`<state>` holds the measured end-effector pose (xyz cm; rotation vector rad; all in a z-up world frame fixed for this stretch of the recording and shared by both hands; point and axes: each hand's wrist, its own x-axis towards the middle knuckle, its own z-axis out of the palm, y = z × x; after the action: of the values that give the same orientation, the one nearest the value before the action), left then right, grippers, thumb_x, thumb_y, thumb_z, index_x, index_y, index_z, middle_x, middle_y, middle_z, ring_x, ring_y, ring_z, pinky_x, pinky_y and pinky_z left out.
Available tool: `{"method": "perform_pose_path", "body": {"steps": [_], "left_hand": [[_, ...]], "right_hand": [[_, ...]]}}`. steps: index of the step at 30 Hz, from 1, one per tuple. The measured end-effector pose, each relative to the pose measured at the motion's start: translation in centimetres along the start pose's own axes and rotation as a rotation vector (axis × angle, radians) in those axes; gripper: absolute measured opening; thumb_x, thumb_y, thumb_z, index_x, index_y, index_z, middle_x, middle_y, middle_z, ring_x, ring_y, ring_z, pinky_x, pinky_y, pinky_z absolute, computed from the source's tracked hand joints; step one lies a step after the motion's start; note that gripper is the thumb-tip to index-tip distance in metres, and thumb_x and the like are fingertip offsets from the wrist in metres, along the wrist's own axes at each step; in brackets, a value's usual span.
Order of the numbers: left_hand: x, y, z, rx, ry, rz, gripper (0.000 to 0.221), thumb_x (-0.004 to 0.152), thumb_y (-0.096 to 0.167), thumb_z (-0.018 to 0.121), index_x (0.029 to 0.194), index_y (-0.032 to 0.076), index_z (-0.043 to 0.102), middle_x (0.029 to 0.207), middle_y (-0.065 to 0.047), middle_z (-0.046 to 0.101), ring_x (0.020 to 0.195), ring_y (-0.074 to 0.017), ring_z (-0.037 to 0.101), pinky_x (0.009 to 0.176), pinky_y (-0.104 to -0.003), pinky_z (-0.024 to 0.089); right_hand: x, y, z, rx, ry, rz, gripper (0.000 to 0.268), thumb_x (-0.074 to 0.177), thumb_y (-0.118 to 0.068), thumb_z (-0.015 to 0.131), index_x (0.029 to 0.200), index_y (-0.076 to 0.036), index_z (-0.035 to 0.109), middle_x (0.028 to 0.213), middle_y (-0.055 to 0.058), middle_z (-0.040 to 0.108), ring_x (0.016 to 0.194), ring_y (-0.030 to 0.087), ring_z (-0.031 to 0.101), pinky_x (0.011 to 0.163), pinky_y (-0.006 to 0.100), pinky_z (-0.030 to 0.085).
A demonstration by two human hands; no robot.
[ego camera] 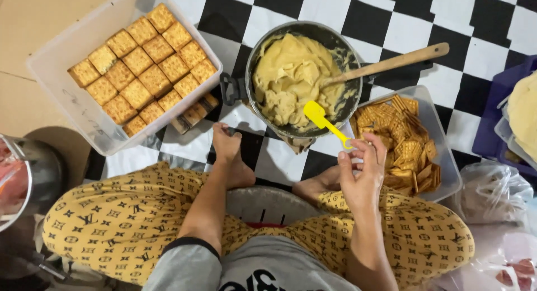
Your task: Assembling cracker sandwiches by spreading a yellow filling onto crackers and topping them with another cracker.
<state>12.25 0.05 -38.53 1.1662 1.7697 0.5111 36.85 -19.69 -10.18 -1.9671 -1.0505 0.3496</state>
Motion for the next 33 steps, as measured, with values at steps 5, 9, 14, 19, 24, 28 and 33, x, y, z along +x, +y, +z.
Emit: {"method": "perform_pose_path", "body": {"steps": [5, 9, 14, 19, 24, 28, 33], "left_hand": [[-7.1, 9.4, -1.2, 0.274, -0.056, 0.124, 0.034, 0.083, 0.040, 0.074, 0.097, 0.011, 0.065, 0.095, -0.009, 0.072, 0.107, -0.0284, 0.068, 0.109, -0.043, 0.024], [-7.3, -2.6, 8.6, 0.837, -0.473, 0.410, 0.026, 0.094, 0.017, 0.054, 0.106, 0.002, 0.072, 0.098, -0.021, 0.077, 0.100, -0.0360, 0.075, 0.089, -0.051, 0.060], [-8.7, -5.6, 10.0, 0.446, -0.482, -0.053, 0.086, 0.088, 0.016, 0.069, 0.152, 0.004, 0.012, 0.120, -0.030, 0.067, 0.119, -0.0424, 0.066, 0.101, -0.052, 0.053], [-6.5, -8.8, 11.8, 0.335, -0.333, -0.219, 0.114, 0.089, 0.020, 0.072, 0.156, 0.002, -0.019, 0.121, -0.030, 0.066, 0.116, -0.0407, 0.067, 0.101, -0.052, 0.054], [-7.9, -3.5, 9.0, 0.169, -0.291, -0.277, 0.107, 0.091, 0.017, 0.065, 0.163, 0.016, -0.014, 0.145, -0.031, 0.053, 0.134, -0.0417, 0.055, 0.113, -0.050, 0.046], [-8.6, -1.9, 8.2, 0.129, -0.300, -0.312, 0.106, 0.092, 0.020, 0.067, 0.164, 0.018, -0.010, 0.147, -0.031, 0.051, 0.135, -0.0411, 0.054, 0.114, -0.048, 0.046], [-8.1, -3.7, 9.1, 0.244, -0.427, -0.218, 0.114, 0.090, 0.037, 0.069, 0.163, 0.020, -0.017, 0.143, -0.030, 0.056, 0.129, -0.0431, 0.059, 0.107, -0.050, 0.051]], "right_hand": [[-0.1, 0.4, 0.0, -0.008, 0.005, 0.011, 0.026, 0.095, -0.004, 0.069, 0.118, 0.005, 0.062, 0.139, 0.025, 0.045, 0.095, 0.040, 0.070, 0.071, 0.043, 0.063], [0.0, 1.3, 0.4, -0.002, 0.000, -0.008, 0.029, 0.094, -0.005, 0.070, 0.120, 0.005, 0.062, 0.140, 0.025, 0.044, 0.093, 0.039, 0.069, 0.069, 0.041, 0.062], [-0.1, 2.0, 0.7, 0.004, -0.031, 0.012, 0.034, 0.093, -0.007, 0.072, 0.121, 0.006, 0.060, 0.142, 0.026, 0.042, 0.090, 0.036, 0.069, 0.069, 0.040, 0.062], [0.0, 1.8, 1.2, -0.013, -0.055, 0.011, 0.037, 0.092, -0.010, 0.073, 0.123, 0.005, 0.060, 0.141, 0.026, 0.042, 0.092, 0.036, 0.068, 0.070, 0.040, 0.062], [0.0, 2.1, 1.8, -0.066, -0.081, 0.037, 0.036, 0.092, -0.013, 0.074, 0.122, 0.002, 0.063, 0.141, 0.023, 0.044, 0.092, 0.034, 0.068, 0.074, 0.044, 0.061], [0.1, 2.0, 2.1, -0.097, -0.103, 0.039, 0.037, 0.091, -0.015, 0.075, 0.122, 0.001, 0.063, 0.143, 0.022, 0.045, 0.094, 0.035, 0.069, 0.075, 0.046, 0.061], [0.2, 1.8, 2.2, -0.105, -0.109, 0.038, 0.036, 0.092, -0.015, 0.074, 0.123, 0.000, 0.063, 0.142, 0.023, 0.046, 0.093, 0.037, 0.069, 0.076, 0.046, 0.060]]}}
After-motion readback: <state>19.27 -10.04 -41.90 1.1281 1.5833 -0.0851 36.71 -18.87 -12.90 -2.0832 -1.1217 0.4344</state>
